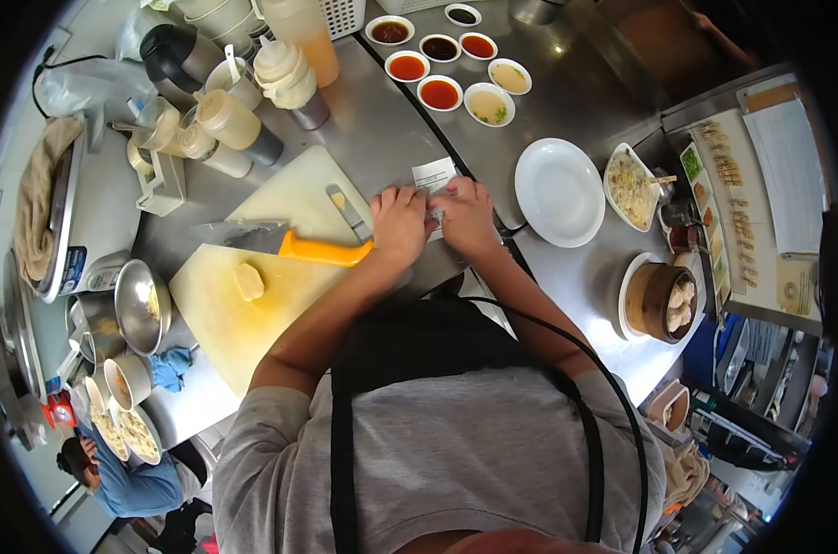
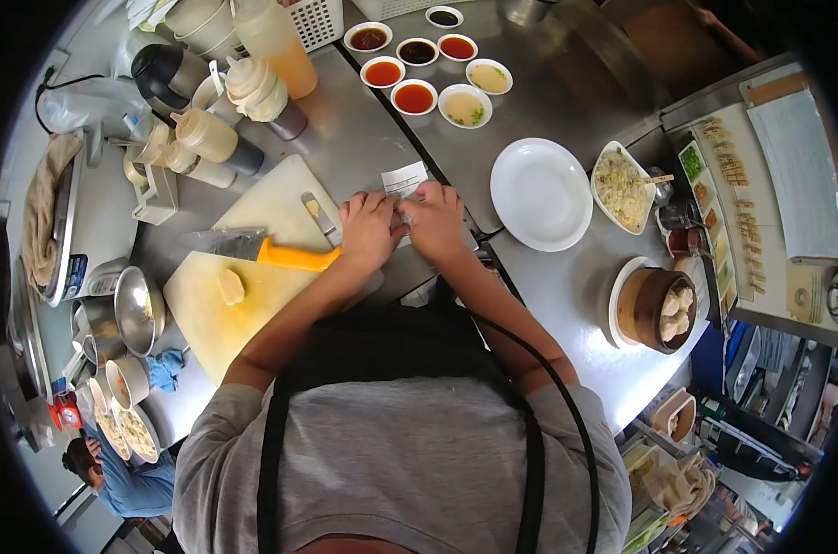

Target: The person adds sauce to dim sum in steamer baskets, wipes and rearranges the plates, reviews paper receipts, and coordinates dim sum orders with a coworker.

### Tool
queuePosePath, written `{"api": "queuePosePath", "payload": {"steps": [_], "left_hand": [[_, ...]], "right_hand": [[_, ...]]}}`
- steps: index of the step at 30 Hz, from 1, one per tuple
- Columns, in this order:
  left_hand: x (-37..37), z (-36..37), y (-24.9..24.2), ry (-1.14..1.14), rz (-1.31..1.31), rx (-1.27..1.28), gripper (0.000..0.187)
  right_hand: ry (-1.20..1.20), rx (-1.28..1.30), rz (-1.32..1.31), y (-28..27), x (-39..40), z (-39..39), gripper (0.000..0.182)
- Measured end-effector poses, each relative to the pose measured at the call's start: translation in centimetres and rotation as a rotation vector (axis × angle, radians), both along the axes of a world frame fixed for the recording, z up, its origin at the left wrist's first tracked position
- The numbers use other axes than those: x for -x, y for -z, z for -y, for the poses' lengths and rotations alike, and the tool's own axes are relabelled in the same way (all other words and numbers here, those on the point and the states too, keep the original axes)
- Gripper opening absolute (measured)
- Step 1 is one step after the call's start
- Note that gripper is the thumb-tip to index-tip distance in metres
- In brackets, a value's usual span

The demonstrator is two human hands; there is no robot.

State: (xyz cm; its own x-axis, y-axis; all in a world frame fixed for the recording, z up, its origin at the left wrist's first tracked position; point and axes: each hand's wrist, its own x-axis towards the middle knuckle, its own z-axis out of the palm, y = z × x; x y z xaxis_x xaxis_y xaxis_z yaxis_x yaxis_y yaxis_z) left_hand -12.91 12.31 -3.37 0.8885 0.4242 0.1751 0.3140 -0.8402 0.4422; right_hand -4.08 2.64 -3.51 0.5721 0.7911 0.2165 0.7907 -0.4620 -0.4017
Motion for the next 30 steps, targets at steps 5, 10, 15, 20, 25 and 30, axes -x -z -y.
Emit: {"api": "queuePosePath", "payload": {"steps": [5, 10, 15, 20, 25, 30], "left_hand": [[0.0, 0.1, 0.1, -0.013, -0.04, 0.0, 0.045], [-0.7, 0.0, -1.1, -0.004, -0.193, 0.022, 0.027], [-2.4, 0.1, 1.8, 0.123, -0.264, -0.017, 0.016], [-2.7, -7.8, -9.5, 0.181, 0.159, 0.19, 0.016], [-5.7, -26.1, -22.3, -0.027, 0.856, -0.315, 0.008], [-8.7, -42.0, -28.9, -0.437, 0.973, -0.346, 0.013]], "right_hand": [[0.102, 0.064, 0.15, -0.4, -0.9, 0.8, 0.016], [0.02, 0.091, 0.126, 0.3, -0.2, 0.9, 0.013], [0.194, 0.052, 0.247, -2.1, -1.9, 1.3, 0.012], [0.159, -0.328, -0.005, -2.6, -0.7, 1.4, 0.021], [0.209, -0.165, 0.014, 0.5, 3.0, 1.1, 0.023], [0.168, -0.186, 0.011, -0.9, 3.2, 0.6, 0.021]]}}
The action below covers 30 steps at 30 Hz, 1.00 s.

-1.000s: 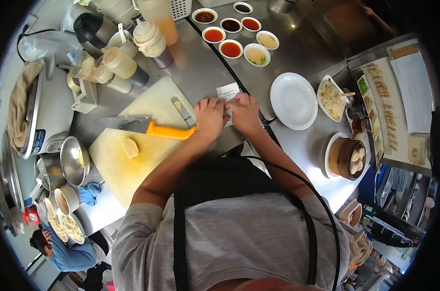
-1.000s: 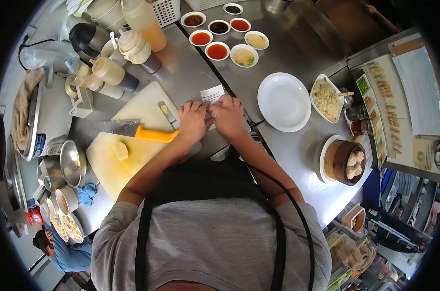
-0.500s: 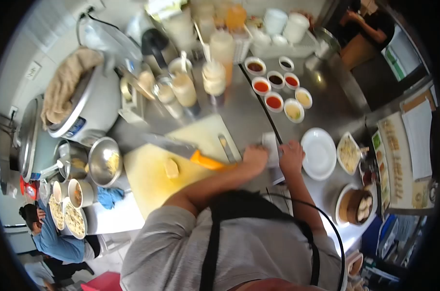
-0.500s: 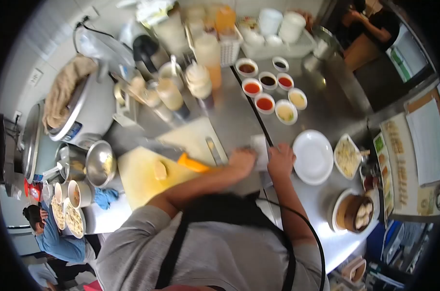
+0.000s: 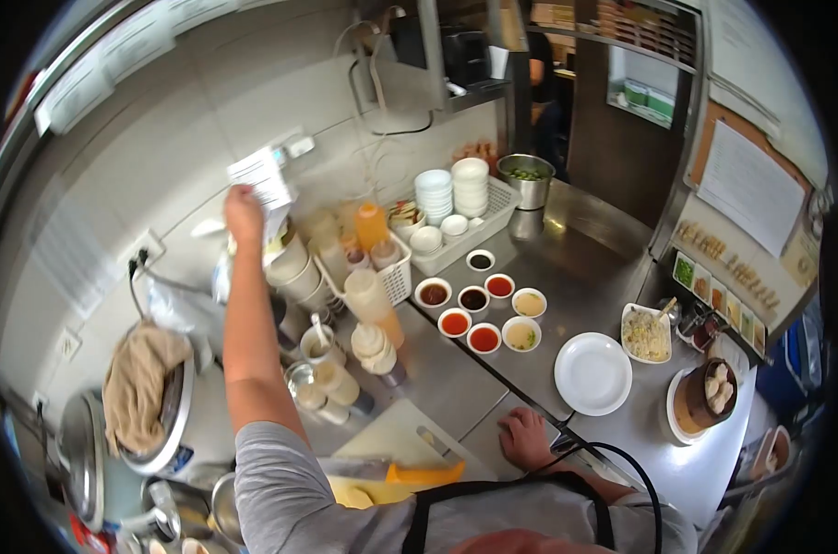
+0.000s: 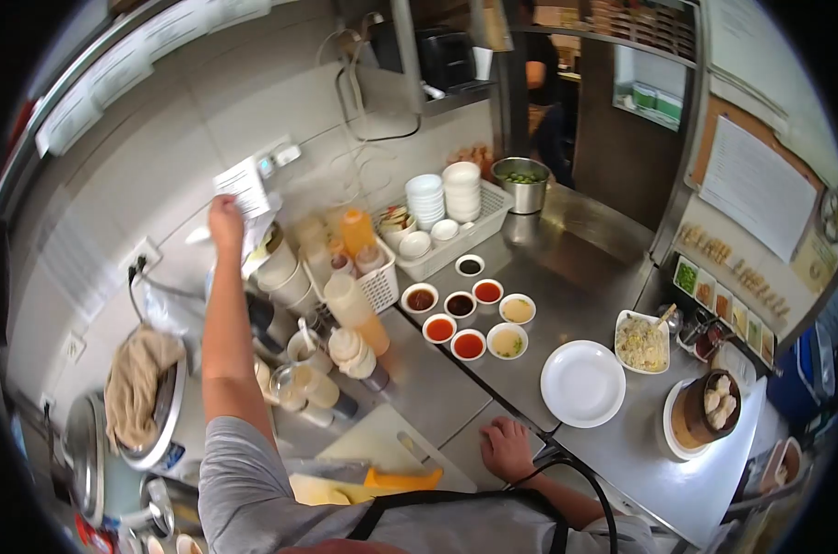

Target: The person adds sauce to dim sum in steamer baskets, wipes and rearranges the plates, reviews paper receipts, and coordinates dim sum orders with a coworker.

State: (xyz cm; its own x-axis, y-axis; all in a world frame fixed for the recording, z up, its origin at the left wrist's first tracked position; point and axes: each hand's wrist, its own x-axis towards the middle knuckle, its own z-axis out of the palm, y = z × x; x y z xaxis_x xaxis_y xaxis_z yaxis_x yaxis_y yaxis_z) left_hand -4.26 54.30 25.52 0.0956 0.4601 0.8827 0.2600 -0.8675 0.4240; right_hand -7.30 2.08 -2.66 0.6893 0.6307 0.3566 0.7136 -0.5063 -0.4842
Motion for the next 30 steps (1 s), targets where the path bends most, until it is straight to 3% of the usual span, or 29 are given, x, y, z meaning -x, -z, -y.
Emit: {"api": "queuePosePath", "payload": {"steps": [2, 5, 7, 10, 13, 17, 20, 22, 23, 26, 30], "left_hand": [[-1.0, -3.4, -0.8, -0.169, -0.07, 0.064, 0.015], [-2.6, -7.6, -0.1, -0.273, -0.034, 0.1, 0.02], [-2.9, -8.0, 0.5, -0.277, -0.167, 0.213, 0.026], [-3.9, -11.4, 2.3, -0.277, -0.072, 0.215, 0.027], [-3.9, -11.2, 1.5, -0.178, 0.181, 0.038, 0.026], [-3.1, -11.0, 1.1, -0.193, -0.008, 0.224, 0.026], [-2.9, -11.2, 0.9, -0.216, -0.14, 0.217, 0.027], [-2.9, -15.5, 3.7, -0.367, -0.641, 0.092, 0.029], [-2.6, -11.5, 3.2, -0.381, -0.464, 0.259, 0.03], [-2.3, -8.7, 3.2, -0.475, -0.696, 0.444, 0.039], [-1.0, -4.3, 3.3, -0.571, -0.639, 0.463, 0.05]], "right_hand": [[0.007, 0.009, -0.008, -0.1, -0.1, 0.0, 0.019], [0.002, 0.01, -0.038, 0.1, -0.4, 0.2, 0.018], [0.009, 0.008, -0.068, 0.0, -0.5, 0.3, 0.019], [0.015, -0.006, -0.092, 0.5, -0.5, 0.4, 0.02], [0.012, 0.009, -0.115, 0.4, -0.6, 0.5, 0.021], [-0.002, -0.01, -0.114, 0.7, -0.7, 0.5, 0.022], [-0.011, 0.004, -0.112, 0.2, -0.6, 0.5, 0.021], [-0.007, 0.022, -0.089, 0.3, -0.8, 0.6, 0.021], [-0.003, 0.025, -0.08, 0.5, -0.7, 0.4, 0.02], [-0.012, -0.018, -0.102, 0.2, -0.7, 0.7, 0.018], [-0.015, -0.049, -0.093, -0.4, -0.6, 0.9, 0.015]]}}
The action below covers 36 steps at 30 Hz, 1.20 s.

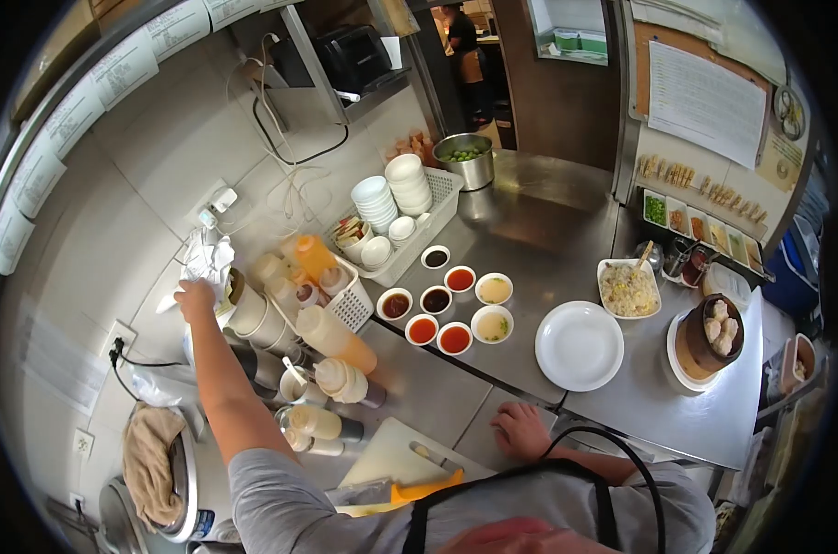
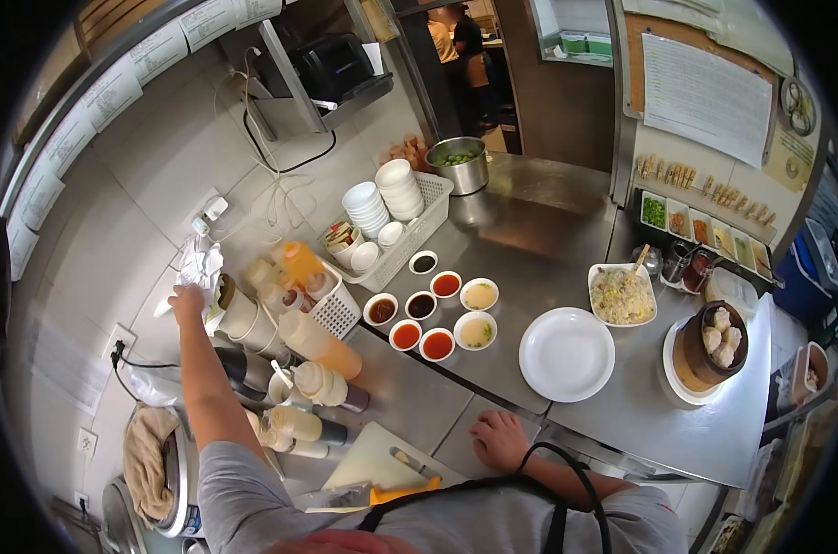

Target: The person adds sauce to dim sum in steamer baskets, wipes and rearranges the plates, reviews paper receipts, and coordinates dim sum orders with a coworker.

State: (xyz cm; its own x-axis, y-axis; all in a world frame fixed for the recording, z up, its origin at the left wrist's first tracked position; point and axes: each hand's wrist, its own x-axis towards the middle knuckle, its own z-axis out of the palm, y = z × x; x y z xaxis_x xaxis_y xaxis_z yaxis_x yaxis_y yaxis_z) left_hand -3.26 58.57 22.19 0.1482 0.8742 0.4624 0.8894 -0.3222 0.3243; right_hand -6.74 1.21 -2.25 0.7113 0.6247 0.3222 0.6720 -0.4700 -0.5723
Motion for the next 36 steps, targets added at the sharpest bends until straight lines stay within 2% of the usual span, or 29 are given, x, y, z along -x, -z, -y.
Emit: {"api": "queuePosePath", "payload": {"steps": [3, 8, 11, 14, 17, 18, 19, 20, 21, 23, 24, 25, 26, 27, 28, 29, 30, 32, 34, 35, 36], "left_hand": [[1.6, 4.2, -1.5, 0.021, 0.009, -0.056, 0.059], [4.2, 11.1, -4.8, 0.197, 0.051, -0.187, 0.057], [4.5, 16.1, -6.3, 0.353, 0.112, -0.25, 0.055], [3.9, 21.2, -7.1, 0.527, 0.169, -0.319, 0.052], [3.0, 28.0, -7.2, 0.739, 0.211, -0.392, 0.04], [2.7, 30.9, -7.3, 0.83, 0.239, -0.401, 0.036], [2.2, 33.5, -7.2, 0.865, 0.239, -0.561, 0.033], [2.1, 36.8, -7.2, 0.845, 0.265, -0.288, 0.034], [2.0, 39.9, -6.9, 0.814, 0.29, -0.016, 0.035], [0.3, 43.4, -3.0, 0.999, 0.531, 0.009, 0.034], [1.2, 49.1, -3.1, 0.993, 0.547, 0.099, 0.034], [1.1, 52.4, -1.8, 1.056, 0.614, 0.158, 0.034], [0.9, 54.9, -0.2, 1.02, 0.57, 0.306, 0.032], [-0.1, 56.8, 2.8, 1.248, 0.684, 0.113, 0.03], [0.3, 60.2, 3.6, 1.209, 0.584, 0.239, 0.024], [0.1, 62.4, 6.3, 1.244, 0.613, 0.539, 0.019], [-0.2, 64.7, 8.4, 1.332, 0.649, 0.627, 0.018], [-0.7, 69.4, 12.8, 1.48, 0.689, 0.551, 0.025], [0.8, 73.4, 13.8, 1.568, 0.517, 0.44, 0.037], [1.6, 74.8, 14.5, 1.673, 0.408, 0.464, 0.046], [2.1, 76.0, 15.3, 1.655, 0.371, 0.378, 0.049]], "right_hand": [[-0.004, -0.023, 0.007, 0.3, 0.1, 0.3, 0.013], [-0.035, -0.117, 0.019, 1.8, -0.2, 0.6, 0.01], [-0.157, -0.211, -0.016, 1.7, -0.7, 1.7, 0.008], [-0.283, -0.367, -0.371, 3.4, -1.3, 2.7, 0.009], [-0.292, -0.484, -0.435, 0.1, -0.4, 6.5, 0.013], [-0.294, -0.448, -0.49, -1.0, -0.4, 8.2, 0.013], [-0.294, -0.412, -0.547, -2.1, -0.5, 9.9, 0.014], [-0.294, -0.375, -0.604, -2.7, -0.6, 11.4, 0.015], [-0.279, -0.431, -0.53, -2.8, -0.8, 12.9, 0.021], [-0.227, -0.357, -0.644, -3.5, -1.7, 16.3, 0.026], [-0.201, -0.319, -0.699, -3.6, -2.1, 18.0, 0.028], [-0.217, -0.382, -0.679, -3.1, -2.6, 19.4, 0.029], [-0.19, -0.455, -0.757, -3.5, -2.8, 20.6, 0.026], [-0.161, -0.528, -0.836, -4.3, -2.9, 21.8, 0.024], [-0.129, -0.601, -0.915, -5.0, -3.1, 23.0, 0.022], [-0.197, -0.552, -0.888, -5.5, -3.7, 24.2, 0.032], [-0.203, -0.607, -1.078, -5.7, -4.0, 25.0, 0.038], [-0.199, -0.719, -1.464, -5.9, -4.3, 26.5, 0.052], [-0.324, -0.918, -1.631, -7.0, -4.5, 27.1, 0.062], [-0.37, -1.03, -1.712, -7.6, -4.4, 27.3, 0.067], [-0.405, -1.153, -1.787, -7.9, -4.5, 27.8, 0.072]]}}
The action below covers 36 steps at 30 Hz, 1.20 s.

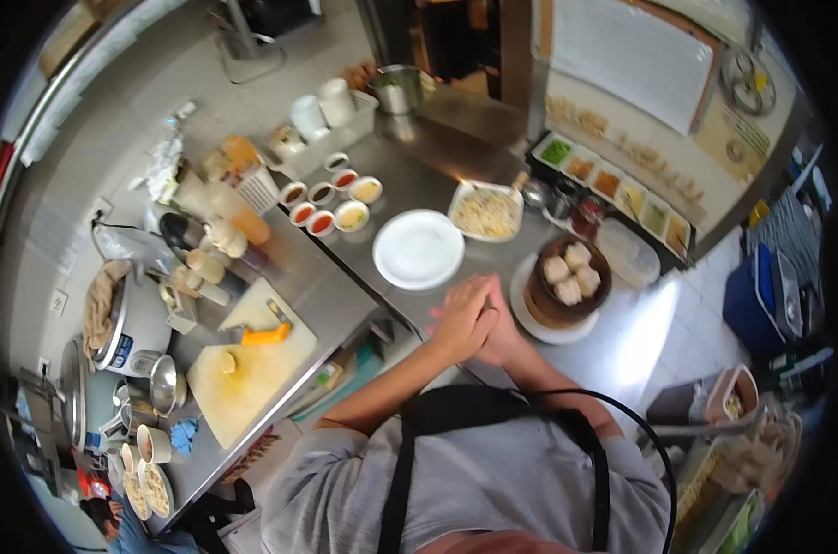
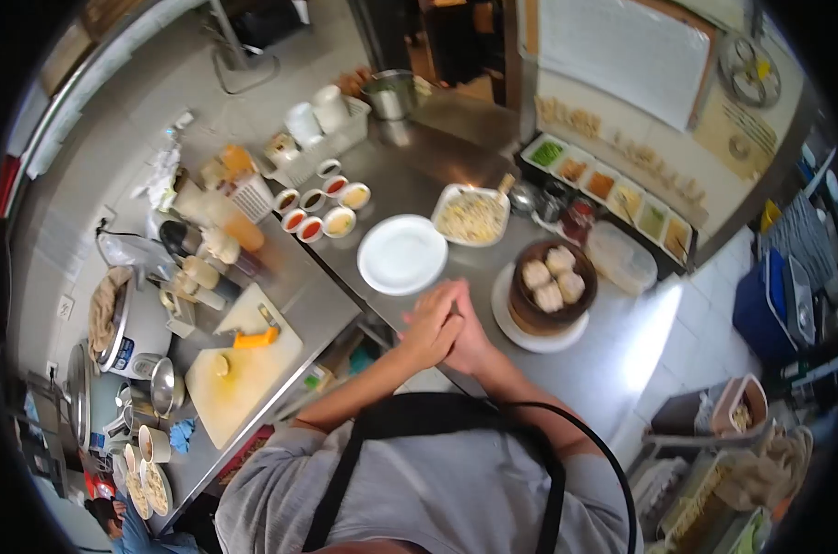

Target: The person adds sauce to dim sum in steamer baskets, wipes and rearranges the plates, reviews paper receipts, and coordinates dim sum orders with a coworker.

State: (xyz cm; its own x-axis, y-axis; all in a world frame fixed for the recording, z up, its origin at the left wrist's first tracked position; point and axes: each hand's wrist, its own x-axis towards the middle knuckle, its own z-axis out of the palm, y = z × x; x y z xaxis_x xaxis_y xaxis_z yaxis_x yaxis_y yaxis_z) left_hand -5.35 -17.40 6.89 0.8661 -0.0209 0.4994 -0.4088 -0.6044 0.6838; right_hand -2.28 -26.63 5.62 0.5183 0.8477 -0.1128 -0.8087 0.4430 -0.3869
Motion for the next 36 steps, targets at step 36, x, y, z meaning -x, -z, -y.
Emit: {"api": "queuePosePath", "payload": {"steps": [36], "left_hand": [[21.3, -20.8, 8.4, -0.99, 0.074, 0.829, 0.018]], "right_hand": [[0.235, 1.736, 1.03, 2.5, -14.4, 21.2, 0.049]]}}
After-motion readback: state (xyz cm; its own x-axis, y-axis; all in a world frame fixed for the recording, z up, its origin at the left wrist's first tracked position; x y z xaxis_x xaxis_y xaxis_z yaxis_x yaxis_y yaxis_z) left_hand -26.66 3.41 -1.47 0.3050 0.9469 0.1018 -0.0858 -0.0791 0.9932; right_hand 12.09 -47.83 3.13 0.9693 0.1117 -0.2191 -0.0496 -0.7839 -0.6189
